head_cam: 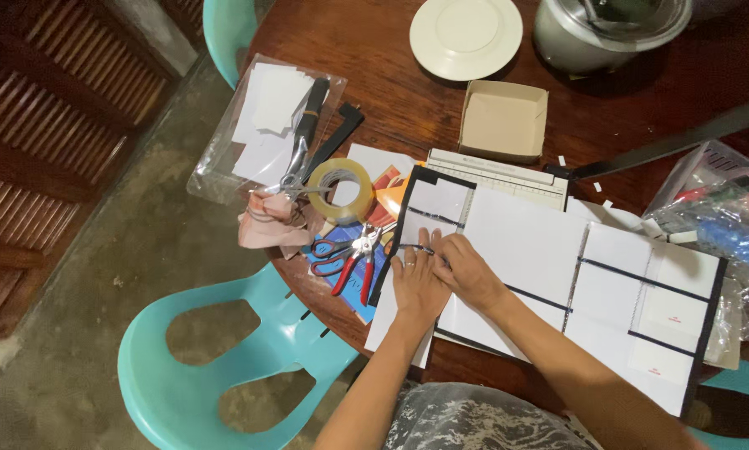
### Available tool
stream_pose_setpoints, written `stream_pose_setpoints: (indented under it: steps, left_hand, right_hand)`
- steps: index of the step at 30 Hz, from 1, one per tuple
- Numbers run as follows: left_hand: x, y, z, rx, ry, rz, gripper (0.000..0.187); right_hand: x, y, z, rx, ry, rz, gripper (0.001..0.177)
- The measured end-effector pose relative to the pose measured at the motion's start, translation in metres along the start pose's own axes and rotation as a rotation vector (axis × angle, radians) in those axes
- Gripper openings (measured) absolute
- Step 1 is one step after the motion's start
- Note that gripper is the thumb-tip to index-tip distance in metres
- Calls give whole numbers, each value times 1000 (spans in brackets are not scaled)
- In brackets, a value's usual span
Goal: The person prepares a folder by trimming paper with a paper cutter, applying adhesive, and inserting a decorative sheet into the folder sleeves.
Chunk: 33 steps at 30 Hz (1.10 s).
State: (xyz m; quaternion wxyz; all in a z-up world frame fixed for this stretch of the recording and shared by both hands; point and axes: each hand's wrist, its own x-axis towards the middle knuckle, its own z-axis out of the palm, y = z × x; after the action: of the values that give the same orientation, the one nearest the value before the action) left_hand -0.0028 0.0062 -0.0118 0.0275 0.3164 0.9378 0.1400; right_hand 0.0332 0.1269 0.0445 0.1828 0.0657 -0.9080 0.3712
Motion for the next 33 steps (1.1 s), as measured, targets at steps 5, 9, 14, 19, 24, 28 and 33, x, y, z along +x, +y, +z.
stream_pose_setpoints:
  steps: [5, 9, 14, 19, 24, 28, 33]
  left_hand:
    - [0, -2, -10, -83, 37, 27, 61]
    - [-18, -30, -27, -279, 59, 174, 57]
    - [-29, -37, -35, -260, 81, 211, 51]
    - [-29, -31, -17, -335, 175, 224, 44]
    - [-50, -45, -35, -336, 128, 204, 41]
    - [-56, -53, -49, -260, 58, 285, 55]
    - [-40, -51, -45, -145, -18, 281, 55]
  right_hand:
    - [-1, -1, 3, -17, 7, 61, 17]
    - [0, 4, -4, 59, 92, 203, 20]
    - [-8, 10, -23, 121, 176, 546, 41]
    - [-15, 6, -24, -114, 70, 227, 50]
    - [-2, -1, -3, -166, -24, 97, 45]
    - [1, 10, 12, -295, -80, 2, 25]
    - [-1, 10, 17, -321, 73, -139, 15]
